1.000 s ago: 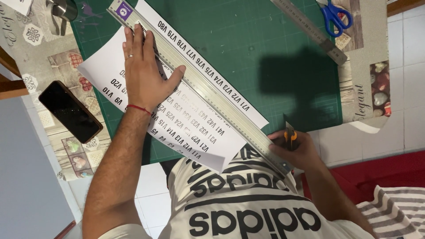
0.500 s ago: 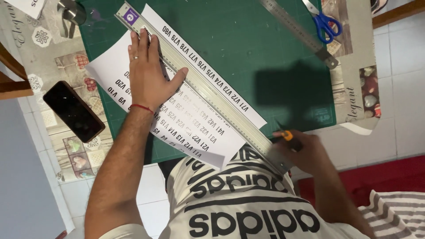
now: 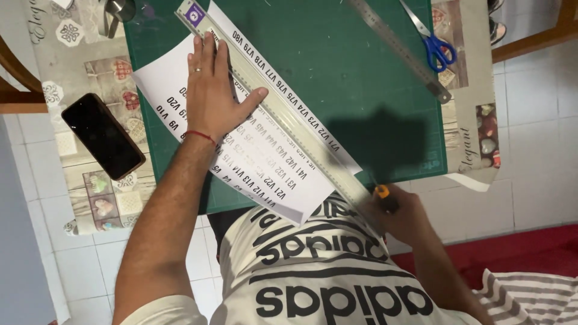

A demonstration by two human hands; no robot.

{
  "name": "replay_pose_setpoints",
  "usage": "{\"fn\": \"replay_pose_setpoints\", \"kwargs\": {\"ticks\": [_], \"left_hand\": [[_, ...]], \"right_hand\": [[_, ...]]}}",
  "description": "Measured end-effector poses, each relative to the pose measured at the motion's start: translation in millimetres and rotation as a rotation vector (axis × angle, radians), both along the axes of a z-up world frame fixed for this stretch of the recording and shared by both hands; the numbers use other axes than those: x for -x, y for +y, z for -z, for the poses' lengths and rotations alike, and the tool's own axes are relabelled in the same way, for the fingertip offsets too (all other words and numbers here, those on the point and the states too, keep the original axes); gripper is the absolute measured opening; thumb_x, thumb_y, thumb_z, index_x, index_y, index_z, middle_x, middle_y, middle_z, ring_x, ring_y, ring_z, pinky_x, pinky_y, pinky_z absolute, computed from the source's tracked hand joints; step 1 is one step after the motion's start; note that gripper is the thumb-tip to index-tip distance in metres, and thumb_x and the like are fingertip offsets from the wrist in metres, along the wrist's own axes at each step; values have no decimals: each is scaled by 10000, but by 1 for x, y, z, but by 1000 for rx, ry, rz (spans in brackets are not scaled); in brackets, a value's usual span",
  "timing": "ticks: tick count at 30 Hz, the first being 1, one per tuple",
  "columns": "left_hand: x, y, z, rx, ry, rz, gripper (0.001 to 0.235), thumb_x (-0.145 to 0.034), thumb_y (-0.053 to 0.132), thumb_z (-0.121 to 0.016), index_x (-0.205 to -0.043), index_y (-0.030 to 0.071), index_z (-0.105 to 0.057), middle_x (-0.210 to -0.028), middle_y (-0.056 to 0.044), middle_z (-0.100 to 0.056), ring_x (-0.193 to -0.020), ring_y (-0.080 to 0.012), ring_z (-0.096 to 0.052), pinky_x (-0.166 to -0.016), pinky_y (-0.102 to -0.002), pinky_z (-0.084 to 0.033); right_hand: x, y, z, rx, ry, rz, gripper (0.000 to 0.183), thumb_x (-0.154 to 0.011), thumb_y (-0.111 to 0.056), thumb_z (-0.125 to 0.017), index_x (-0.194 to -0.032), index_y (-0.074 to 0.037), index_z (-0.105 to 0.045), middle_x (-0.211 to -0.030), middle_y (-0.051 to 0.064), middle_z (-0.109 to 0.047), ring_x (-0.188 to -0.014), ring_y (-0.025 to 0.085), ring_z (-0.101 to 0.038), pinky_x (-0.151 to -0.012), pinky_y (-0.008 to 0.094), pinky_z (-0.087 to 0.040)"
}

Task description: Cutting a printed sheet of paper using a ruler and a utility knife on a cutting mat

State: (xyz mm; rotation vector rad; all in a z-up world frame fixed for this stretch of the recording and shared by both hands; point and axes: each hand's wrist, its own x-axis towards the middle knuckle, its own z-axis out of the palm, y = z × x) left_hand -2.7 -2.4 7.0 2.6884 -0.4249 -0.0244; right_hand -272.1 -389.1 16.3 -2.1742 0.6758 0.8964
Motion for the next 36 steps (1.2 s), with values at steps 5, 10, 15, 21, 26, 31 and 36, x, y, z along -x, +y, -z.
{"fn": "replay_pose_setpoints", "kwargs": {"ticks": [5,10,15,21,26,31,36], "left_hand": [[-1,-2,-7,-30,65,0,1504,-915,937,-753,-1775,-121,-119,-1871,-338,-81,-1766,-436,-84,-1431,-610,-68],[-5,2,8,-93,23,51,1372,-940,954,-610,-1792,-59,-251,-1865,-312,-162,-1727,-489,-77,-1392,-639,-33],[-4,-1,2,-112,42,55,1333,-935,962,-587,-1808,8,-265,-1863,-312,-162,-1724,-481,-60,-1382,-625,-17],[-3,0,4,-103,54,50,1336,-929,979,-546,-1804,6,-277,-1870,-296,-155,-1729,-468,-49,-1383,-613,3],[-3,-1,0,-105,71,33,1347,-909,983,-566,-1805,16,-285,-1872,-288,-151,-1730,-463,-58,-1380,-603,1],[-4,2,-1,-138,47,41,1344,-929,977,-563,-1800,-2,-268,-1860,-311,-146,-1721,-493,-65,-1378,-628,-30],[-5,1,-4,-137,75,23,1336,-937,986,-548,-1805,15,-250,-1867,-287,-130,-1729,-463,-47,-1383,-603,-8]], "right_hand": [[-25,-2,-46,2,25,296,394,-1029,-204,-721,-1418,-163,-773,-1391,156,-785,-1183,337,-787,-996,496,-638],[-7,-67,-12,-39,-382,104,664,-895,-325,-833,-1534,-188,-716,-1439,108,-804,-1242,284,-776,-1017,487,-641],[-32,-69,-34,201,-557,-34,297,-990,-254,-835,-1273,-164,-857,-835,31,-791,-689,184,-698,-659,345,-530],[-68,-87,-45,538,-704,-437,322,-1107,-333,-761,-1290,-73,-811,-1301,157,-802,-1158,356,-721,-918,509,-606],[-158,-126,2,516,-931,-274,344,-1098,-323,-933,-1235,-23,-836,-1148,203,-777,-1037,408,-717,-906,507,-537],[-195,-134,0,448,-743,-87,357,-984,-236,-967,-1241,-69,-784,-1138,157,-810,-1035,369,-740,-908,465,-543],[-170,-69,-81,227,-486,142,161,-1101,-30,-707,-1202,-155,-711,-1139,16,-719,-1086,194,-683,-995,402,-538]]}}
